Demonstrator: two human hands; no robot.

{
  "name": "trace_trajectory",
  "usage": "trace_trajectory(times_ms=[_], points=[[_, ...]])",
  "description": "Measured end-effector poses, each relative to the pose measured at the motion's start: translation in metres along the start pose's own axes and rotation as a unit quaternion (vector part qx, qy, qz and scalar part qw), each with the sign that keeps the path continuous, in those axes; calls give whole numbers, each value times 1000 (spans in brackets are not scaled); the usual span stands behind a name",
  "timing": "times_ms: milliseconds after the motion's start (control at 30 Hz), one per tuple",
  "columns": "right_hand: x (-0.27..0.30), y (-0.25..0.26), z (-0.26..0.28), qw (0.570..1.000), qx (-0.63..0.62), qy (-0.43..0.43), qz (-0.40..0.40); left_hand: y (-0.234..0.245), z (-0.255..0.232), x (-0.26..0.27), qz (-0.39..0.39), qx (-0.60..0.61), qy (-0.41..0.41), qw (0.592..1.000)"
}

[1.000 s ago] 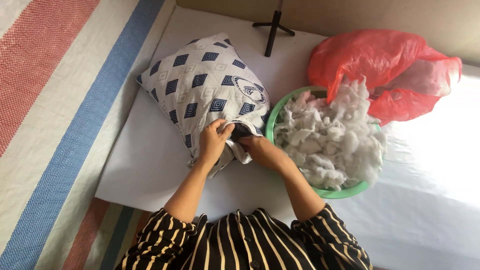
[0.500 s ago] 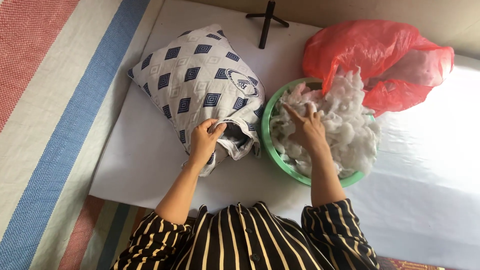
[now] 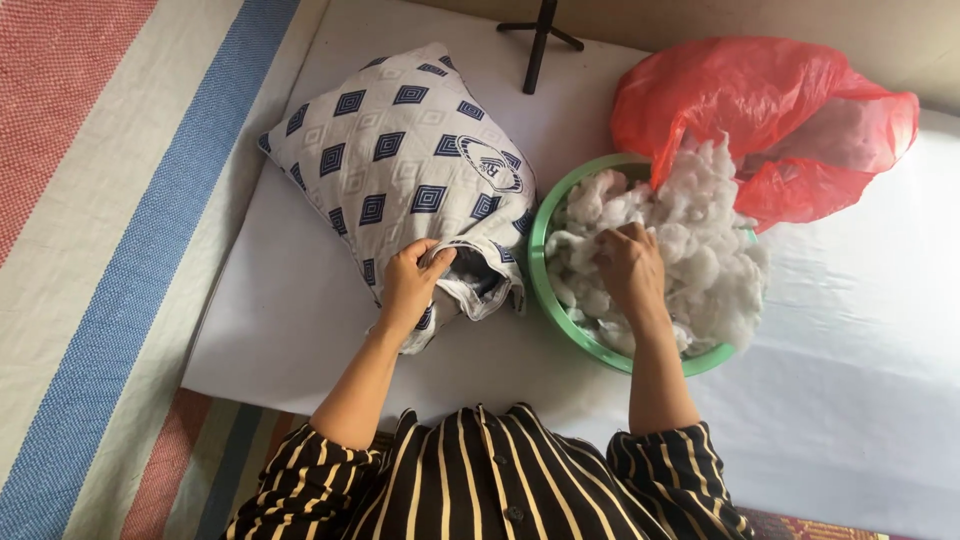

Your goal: Stuffing a pillowcase with loose cotton fiber.

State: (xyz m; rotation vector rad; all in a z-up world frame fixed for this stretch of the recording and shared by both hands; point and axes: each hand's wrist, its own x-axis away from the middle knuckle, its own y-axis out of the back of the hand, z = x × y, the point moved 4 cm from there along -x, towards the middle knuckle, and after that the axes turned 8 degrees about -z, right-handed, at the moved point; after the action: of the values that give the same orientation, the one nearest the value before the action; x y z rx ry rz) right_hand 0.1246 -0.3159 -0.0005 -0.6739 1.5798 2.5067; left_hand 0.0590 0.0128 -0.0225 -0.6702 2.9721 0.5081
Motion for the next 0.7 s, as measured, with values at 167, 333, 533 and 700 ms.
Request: trace_trajectory(times_ms=[167,333,533,700], points=[[-3,43,7,998,-47,-1,-47,-2,2,0,8,-6,17,1000],[-8,68,-7,987,-137,-52,-59,0,-5,0,9,9,35,999],[-12,98,-7,923,-370,-85,-65,1,-8,1,22,3,88,996],[-6,97,-28,795,-563,-210,-78,1,-6,1,17,35,-2,999]])
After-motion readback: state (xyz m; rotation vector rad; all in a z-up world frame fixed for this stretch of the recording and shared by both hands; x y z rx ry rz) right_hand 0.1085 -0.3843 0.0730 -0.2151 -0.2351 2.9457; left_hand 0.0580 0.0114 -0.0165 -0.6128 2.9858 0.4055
